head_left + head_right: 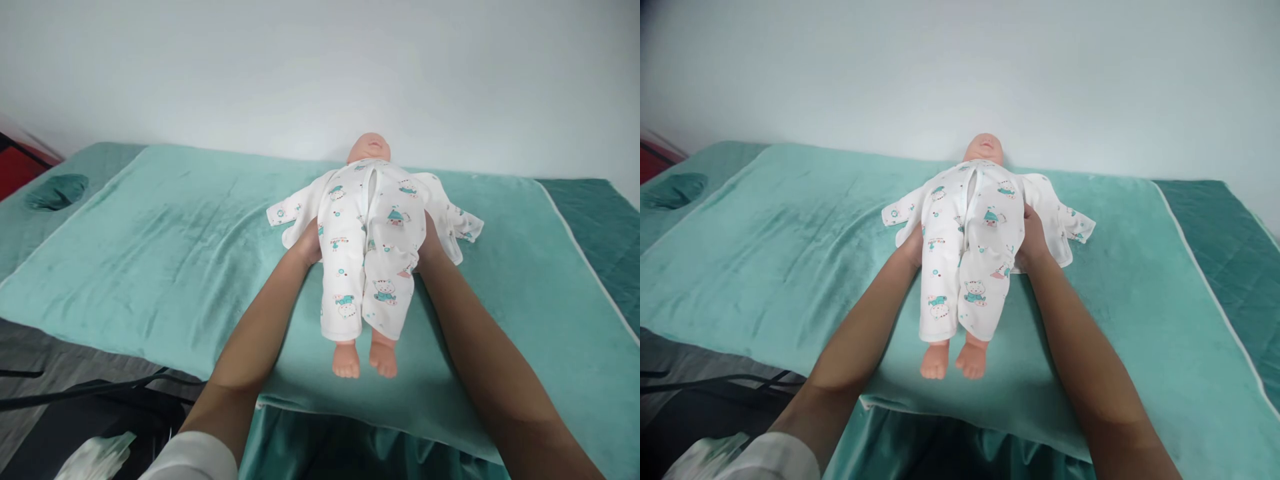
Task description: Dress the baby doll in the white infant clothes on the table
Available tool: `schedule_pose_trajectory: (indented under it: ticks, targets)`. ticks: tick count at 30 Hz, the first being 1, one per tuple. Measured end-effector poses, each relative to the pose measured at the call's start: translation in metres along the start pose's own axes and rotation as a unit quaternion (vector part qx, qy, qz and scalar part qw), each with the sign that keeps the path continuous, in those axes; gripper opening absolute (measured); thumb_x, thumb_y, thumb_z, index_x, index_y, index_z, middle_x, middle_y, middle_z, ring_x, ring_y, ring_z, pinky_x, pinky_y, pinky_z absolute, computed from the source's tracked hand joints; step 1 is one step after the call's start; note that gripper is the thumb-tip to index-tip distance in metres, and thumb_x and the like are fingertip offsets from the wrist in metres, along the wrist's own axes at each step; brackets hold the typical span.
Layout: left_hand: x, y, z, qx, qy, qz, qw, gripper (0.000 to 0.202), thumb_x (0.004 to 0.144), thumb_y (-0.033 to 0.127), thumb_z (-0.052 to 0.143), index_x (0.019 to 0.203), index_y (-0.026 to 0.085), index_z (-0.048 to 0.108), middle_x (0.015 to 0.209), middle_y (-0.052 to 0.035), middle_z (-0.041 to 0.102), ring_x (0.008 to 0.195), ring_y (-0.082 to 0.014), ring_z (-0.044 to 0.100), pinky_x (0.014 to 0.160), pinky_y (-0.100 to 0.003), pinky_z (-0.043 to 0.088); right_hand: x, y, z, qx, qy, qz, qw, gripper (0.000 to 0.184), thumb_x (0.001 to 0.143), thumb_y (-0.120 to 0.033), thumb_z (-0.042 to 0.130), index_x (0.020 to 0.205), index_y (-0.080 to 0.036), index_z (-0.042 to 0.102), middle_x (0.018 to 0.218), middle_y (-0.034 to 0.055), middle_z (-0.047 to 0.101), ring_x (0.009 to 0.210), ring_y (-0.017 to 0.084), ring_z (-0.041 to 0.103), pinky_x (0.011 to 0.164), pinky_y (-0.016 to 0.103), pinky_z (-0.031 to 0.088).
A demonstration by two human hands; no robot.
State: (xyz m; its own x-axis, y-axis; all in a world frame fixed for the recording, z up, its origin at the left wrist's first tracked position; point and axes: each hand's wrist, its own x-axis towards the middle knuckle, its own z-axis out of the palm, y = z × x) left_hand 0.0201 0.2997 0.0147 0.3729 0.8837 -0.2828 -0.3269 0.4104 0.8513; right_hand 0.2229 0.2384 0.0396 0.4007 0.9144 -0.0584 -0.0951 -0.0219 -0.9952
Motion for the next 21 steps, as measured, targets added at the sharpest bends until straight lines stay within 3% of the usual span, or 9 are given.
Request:
schedule_pose_trajectory:
  ticks: [5, 8, 13, 17, 21]
  targets:
    - [0.0020, -0.0003, -0.0015, 0.008, -0.056, -0.016, 0.998, 0.040, 0.078, 0.046, 0.072, 0.110, 0.021, 0.075, 0.106, -0.0098, 0.080, 0.125, -0.0341, 0.067, 0.111, -0.046, 0.052, 0.0048, 0.0068, -0.0028, 0.032, 0.010, 0.007, 0.999, 0.022, 0.067, -0.033, 0.078, 0.083, -0.027, 0.064, 0.100, 0.0041, 0.078, 0.109, 0.030, 0.069, 0.096, 0.048, 0.061]
    - [0.0013, 0.0003, -0.0012, 0.014, -0.054, -0.025, 0.998, 0.042, 0.080, 0.047, 0.070, 0.114, 0.022, 0.074, 0.107, -0.0093, 0.080, 0.127, -0.0343, 0.067, 0.112, -0.047, 0.051, 0.0059, 0.0076, -0.0015, 0.033, 0.007, 0.015, 0.999, 0.023, 0.068, -0.033, 0.080, 0.085, -0.028, 0.065, 0.103, 0.0066, 0.077, 0.112, 0.032, 0.068, 0.097, 0.049, 0.061]
    - [0.0022, -0.0014, -0.0020, -0.004, -0.047, -0.032, 0.998, 0.040, 0.078, 0.041, 0.072, 0.113, 0.021, 0.074, 0.104, -0.0097, 0.081, 0.123, -0.0334, 0.069, 0.112, -0.046, 0.051, 0.0045, 0.0013, 0.0021, 0.038, -0.013, 0.023, 0.999, 0.017, 0.079, -0.041, 0.068, 0.088, -0.027, 0.067, 0.103, 0.0060, 0.078, 0.119, 0.032, 0.067, 0.104, 0.052, 0.057]
    - [0.0036, -0.0015, -0.0018, -0.029, -0.049, -0.034, 0.998, 0.038, 0.076, 0.040, 0.075, 0.109, 0.020, 0.075, 0.099, -0.0082, 0.081, 0.119, -0.0323, 0.071, 0.110, -0.044, 0.053, 0.0030, -0.0016, 0.0000, -0.036, -0.014, -0.003, 0.999, 0.013, 0.071, -0.031, 0.074, 0.079, -0.026, 0.066, 0.099, 0.0077, 0.077, 0.118, 0.034, 0.066, 0.106, 0.052, 0.054]
    - [0.0038, -0.0003, -0.0032, -0.035, -0.044, -0.053, 0.997, 0.032, 0.076, 0.038, 0.076, 0.103, 0.021, 0.077, 0.093, -0.0078, 0.081, 0.117, -0.0322, 0.072, 0.108, -0.042, 0.054, 0.0028, 0.0021, -0.0025, -0.066, -0.037, -0.035, 0.997, 0.010, 0.073, -0.033, 0.072, 0.076, -0.025, 0.066, 0.094, 0.0055, 0.077, 0.116, 0.032, 0.066, 0.106, 0.050, 0.054]
